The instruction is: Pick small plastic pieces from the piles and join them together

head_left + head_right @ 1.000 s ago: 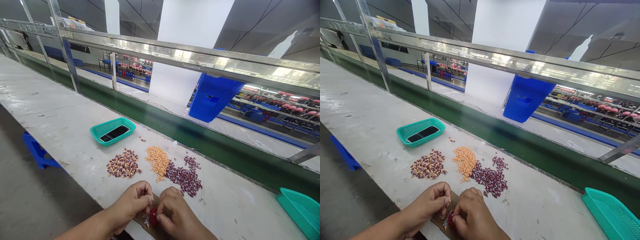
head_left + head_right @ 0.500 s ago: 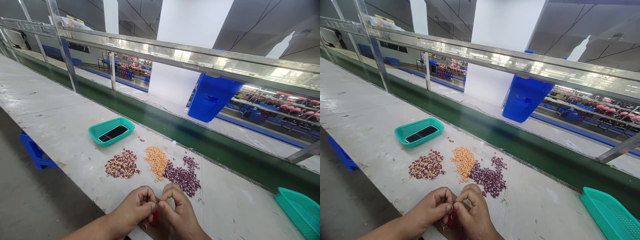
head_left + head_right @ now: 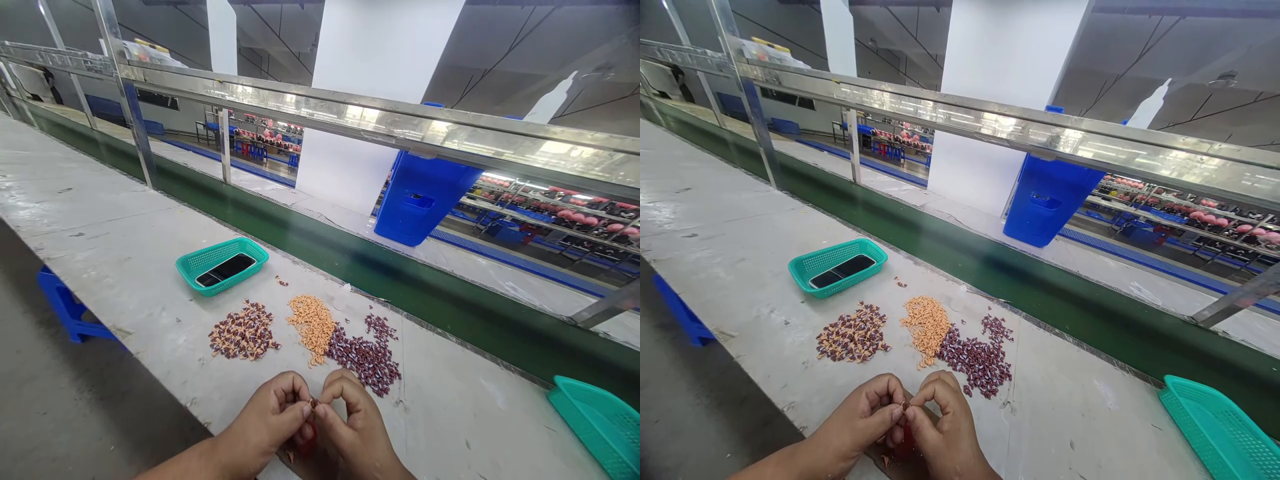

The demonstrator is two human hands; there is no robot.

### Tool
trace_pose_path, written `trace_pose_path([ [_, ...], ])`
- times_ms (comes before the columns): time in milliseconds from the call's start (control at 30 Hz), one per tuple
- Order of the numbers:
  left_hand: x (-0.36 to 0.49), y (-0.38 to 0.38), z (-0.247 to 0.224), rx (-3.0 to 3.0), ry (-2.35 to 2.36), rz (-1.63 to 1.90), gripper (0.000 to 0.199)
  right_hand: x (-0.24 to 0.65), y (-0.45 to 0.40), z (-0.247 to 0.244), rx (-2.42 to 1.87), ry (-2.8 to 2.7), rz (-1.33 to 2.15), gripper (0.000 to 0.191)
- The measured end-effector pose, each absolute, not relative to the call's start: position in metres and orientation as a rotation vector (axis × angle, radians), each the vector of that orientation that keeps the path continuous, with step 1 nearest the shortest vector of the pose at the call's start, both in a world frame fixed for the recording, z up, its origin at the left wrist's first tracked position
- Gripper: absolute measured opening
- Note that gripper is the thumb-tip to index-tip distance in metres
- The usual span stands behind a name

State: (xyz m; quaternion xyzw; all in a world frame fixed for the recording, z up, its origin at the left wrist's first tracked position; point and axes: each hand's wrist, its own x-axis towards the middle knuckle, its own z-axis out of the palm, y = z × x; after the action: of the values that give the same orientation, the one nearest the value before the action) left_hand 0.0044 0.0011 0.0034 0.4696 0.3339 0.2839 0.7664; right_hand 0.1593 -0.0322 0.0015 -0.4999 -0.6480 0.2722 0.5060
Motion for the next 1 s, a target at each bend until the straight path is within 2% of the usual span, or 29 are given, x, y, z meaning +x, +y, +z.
trace_pose_path([
  [567,0.006,0.001,-0.011,1.152,0.719,0.687,0.031,0.161,-0.032,0.002,-1.239,-1.578,0.759,0.014],
  [800,0.004,0.014,0.001,1.411,0.801,0.646,0.017,0.19,-0.025,0.01,-1.285,-1.629,0.792,0.014],
  [900,-0.015,0.041,0.009,1.892,1.004,0.701,0.012,0.224,-0.016,0.009,-1.599,-1.501,0.538,0.023],
  [1000,-0.044,0.075,0.015,2.269,1.231,0.694,0.018,0.248,-0.007,0.005,-1.857,-1.703,0.264,0.018],
])
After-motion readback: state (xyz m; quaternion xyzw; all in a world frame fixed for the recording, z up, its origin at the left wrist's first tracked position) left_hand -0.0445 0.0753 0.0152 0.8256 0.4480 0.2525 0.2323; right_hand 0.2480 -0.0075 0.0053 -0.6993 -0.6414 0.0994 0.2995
